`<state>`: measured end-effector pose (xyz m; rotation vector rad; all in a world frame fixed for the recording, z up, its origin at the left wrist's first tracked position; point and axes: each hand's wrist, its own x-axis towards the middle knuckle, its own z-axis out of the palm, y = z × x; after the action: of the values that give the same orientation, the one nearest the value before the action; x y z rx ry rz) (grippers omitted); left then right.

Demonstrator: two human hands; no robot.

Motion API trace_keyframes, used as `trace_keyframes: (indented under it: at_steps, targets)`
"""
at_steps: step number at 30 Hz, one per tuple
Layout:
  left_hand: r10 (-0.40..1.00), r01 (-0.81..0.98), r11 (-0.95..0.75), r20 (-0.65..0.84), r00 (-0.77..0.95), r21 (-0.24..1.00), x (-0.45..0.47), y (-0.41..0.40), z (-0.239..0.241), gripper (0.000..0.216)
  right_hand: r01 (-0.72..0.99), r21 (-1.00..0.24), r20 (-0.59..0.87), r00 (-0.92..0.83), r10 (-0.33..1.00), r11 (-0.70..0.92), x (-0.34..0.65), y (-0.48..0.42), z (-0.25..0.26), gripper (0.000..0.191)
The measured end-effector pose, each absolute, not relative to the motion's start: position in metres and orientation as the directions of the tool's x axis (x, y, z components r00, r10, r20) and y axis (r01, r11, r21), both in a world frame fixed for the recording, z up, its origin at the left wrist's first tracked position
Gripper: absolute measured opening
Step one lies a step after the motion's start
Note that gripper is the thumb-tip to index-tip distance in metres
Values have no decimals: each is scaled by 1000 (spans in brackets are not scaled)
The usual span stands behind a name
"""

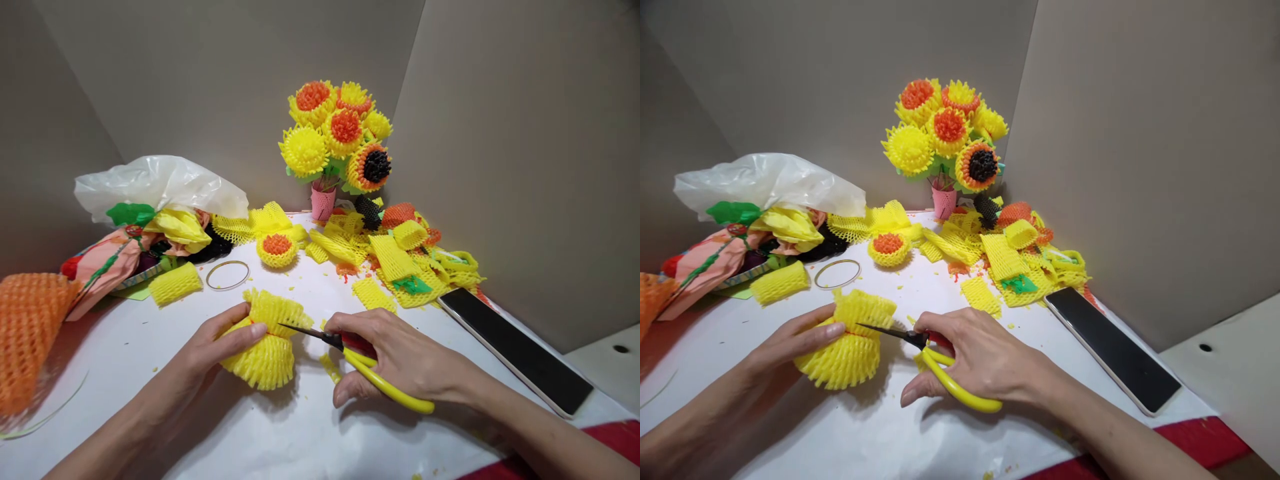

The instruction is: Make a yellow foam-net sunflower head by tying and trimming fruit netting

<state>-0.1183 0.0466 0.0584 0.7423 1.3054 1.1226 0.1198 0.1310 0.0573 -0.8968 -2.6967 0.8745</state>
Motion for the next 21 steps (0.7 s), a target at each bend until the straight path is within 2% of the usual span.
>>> trace_keyframes:
  at_steps: [5, 11, 16, 21]
  targets:
    - [946, -150, 297, -312, -88, 943, -117, 46, 59, 51, 532, -543, -40, -789, 614, 649, 120, 128, 58, 54]
    - [973, -4, 216, -215, -88, 976, -112, 45, 60, 49, 525, -568, -53, -792, 608, 634, 117, 129, 54, 52]
    - [967, -27, 241, -243, -81, 970, -113, 46, 57, 55, 481, -601, -3, -800, 601, 638, 116, 132, 48, 47]
    - [956, -70, 283, -287, -62, 957, -113, 46, 58, 53, 404, -665, 59, -810, 583, 629, 117, 133, 44, 42]
